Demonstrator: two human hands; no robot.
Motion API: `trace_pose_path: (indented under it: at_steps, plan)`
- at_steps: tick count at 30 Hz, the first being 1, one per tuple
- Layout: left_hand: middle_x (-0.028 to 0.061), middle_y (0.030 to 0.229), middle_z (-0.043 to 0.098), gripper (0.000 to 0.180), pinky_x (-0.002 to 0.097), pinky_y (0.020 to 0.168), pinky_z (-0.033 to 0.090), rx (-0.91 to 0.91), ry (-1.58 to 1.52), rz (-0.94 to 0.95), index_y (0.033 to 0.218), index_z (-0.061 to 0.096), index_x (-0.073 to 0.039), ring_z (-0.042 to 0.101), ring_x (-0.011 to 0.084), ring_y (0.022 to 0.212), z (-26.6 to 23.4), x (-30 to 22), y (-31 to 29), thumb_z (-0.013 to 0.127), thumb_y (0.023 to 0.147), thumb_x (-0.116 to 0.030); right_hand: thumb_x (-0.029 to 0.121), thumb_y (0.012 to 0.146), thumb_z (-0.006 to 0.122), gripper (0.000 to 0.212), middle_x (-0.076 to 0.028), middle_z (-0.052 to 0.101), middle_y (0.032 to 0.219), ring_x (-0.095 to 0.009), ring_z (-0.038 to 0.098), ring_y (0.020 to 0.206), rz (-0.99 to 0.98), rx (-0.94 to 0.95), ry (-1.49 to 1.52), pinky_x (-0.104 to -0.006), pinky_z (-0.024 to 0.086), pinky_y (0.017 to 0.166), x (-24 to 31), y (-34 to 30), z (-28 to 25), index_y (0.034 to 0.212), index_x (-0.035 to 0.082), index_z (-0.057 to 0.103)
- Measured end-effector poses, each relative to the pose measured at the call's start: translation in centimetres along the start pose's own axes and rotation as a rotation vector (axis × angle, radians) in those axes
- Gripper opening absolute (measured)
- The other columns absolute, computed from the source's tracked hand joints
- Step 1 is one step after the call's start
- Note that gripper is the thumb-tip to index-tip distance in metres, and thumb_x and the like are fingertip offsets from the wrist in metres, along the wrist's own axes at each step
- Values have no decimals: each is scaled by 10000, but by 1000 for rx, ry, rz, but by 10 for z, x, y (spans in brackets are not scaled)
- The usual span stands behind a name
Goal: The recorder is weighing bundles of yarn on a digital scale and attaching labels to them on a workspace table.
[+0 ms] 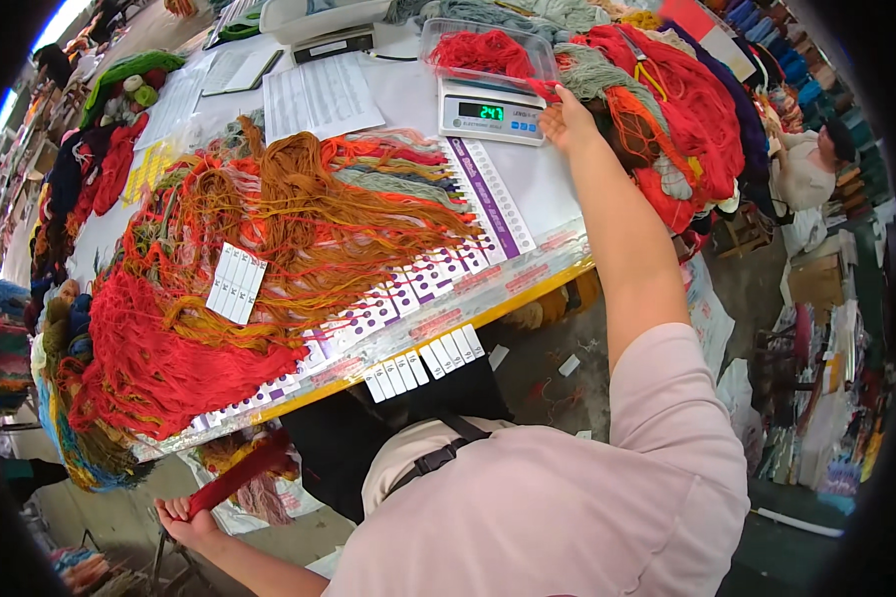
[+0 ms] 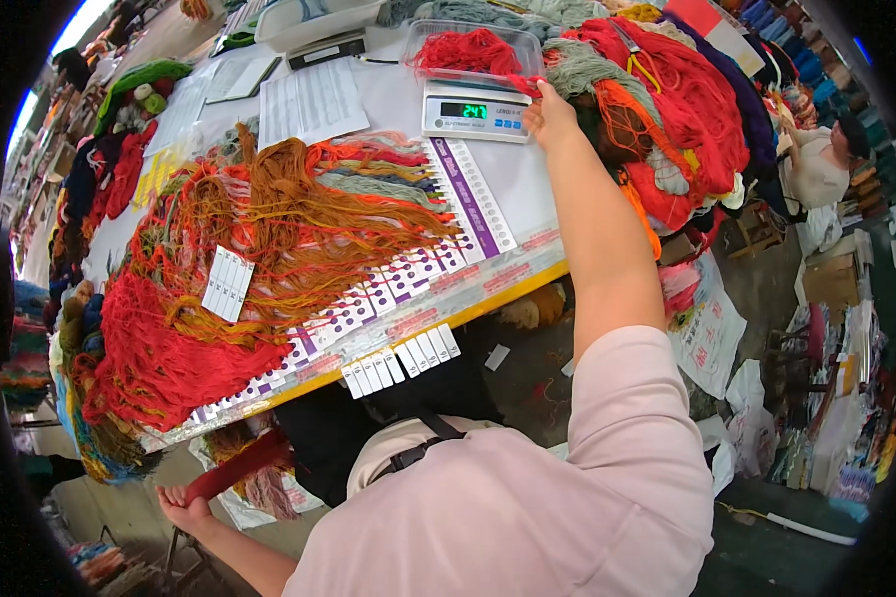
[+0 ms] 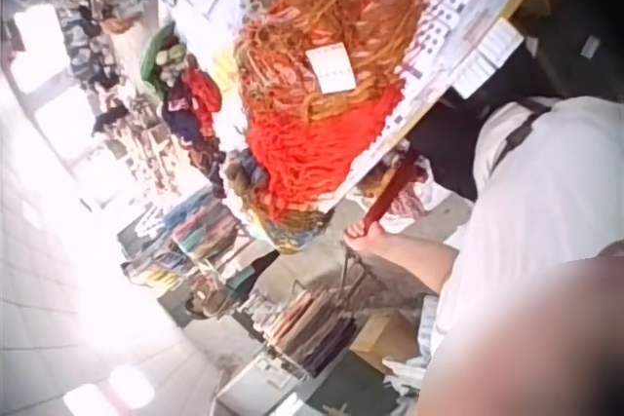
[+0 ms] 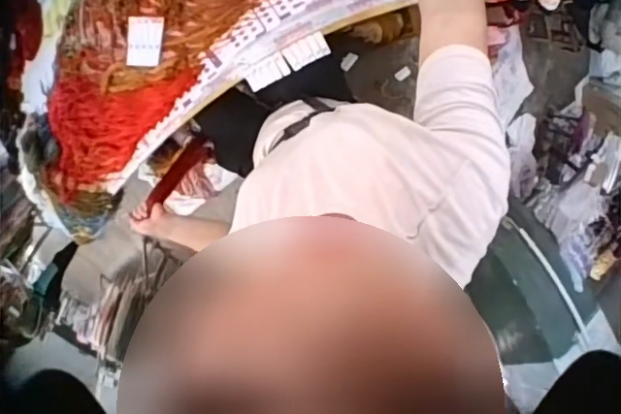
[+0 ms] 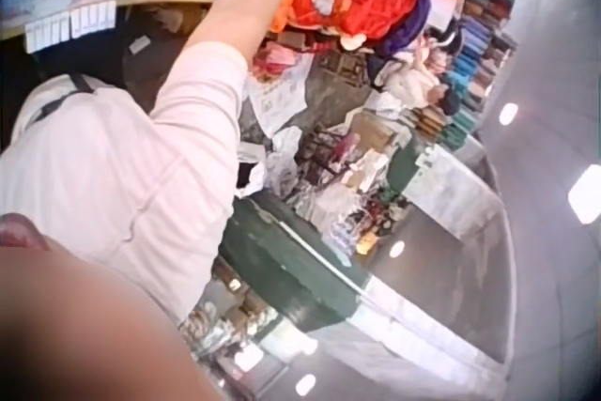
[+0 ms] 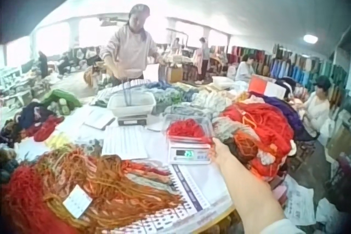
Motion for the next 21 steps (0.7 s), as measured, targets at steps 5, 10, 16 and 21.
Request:
trace_pose_path:
  at_steps: [5, 10, 16, 21]
  plan:
    - [-34, 542, 248, 184, 241, 434, 235, -2, -18, -28, 867, 497, -61, 226, 83, 416, 14, 15, -5, 372, 987, -126, 433, 805, 685, 528, -132, 537, 941, -271, 564, 817, 11, -25, -4, -404, 498, 723, 5, 0, -2, 1053, 1, 508]
    - [-28, 559, 252, 167, 249, 439, 236, -41, -22, -42, 851, 482, -68, 233, 87, 432, 21, 20, -12, 389, 981, -115, 414, 802, 699, 542, -162, 536, 1029, -292, 571, 872, 24, -61, 17, -414, 498, 753, 5, -4, 6, 1101, 2, 513]
    - [-23, 580, 282, 175, 243, 434, 241, 49, -62, -51, 835, 482, -63, 249, 87, 440, 11, 23, -15, 399, 981, -114, 194, 779, 654, 163, -92, 638, 731, -244, 615, 621, -173, -165, 322, -419, 506, 636, 2, -12, 29, 836, 42, 639]
    - [-15, 598, 331, 177, 218, 436, 258, 466, -344, -228, 890, 513, -34, 291, 69, 452, 83, 48, -61, 405, 986, -137, 232, 811, 566, 274, -131, 657, 761, -234, 619, 687, -925, -138, -295, -355, 478, 684, 46, -133, 112, 871, -28, 625]
Point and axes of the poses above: each hand's wrist, its own y-axis towards the middle knuckle, its own z-axis out of the palm, x = y × z, the point moved 3 cm from there along y, towards the middle knuckle
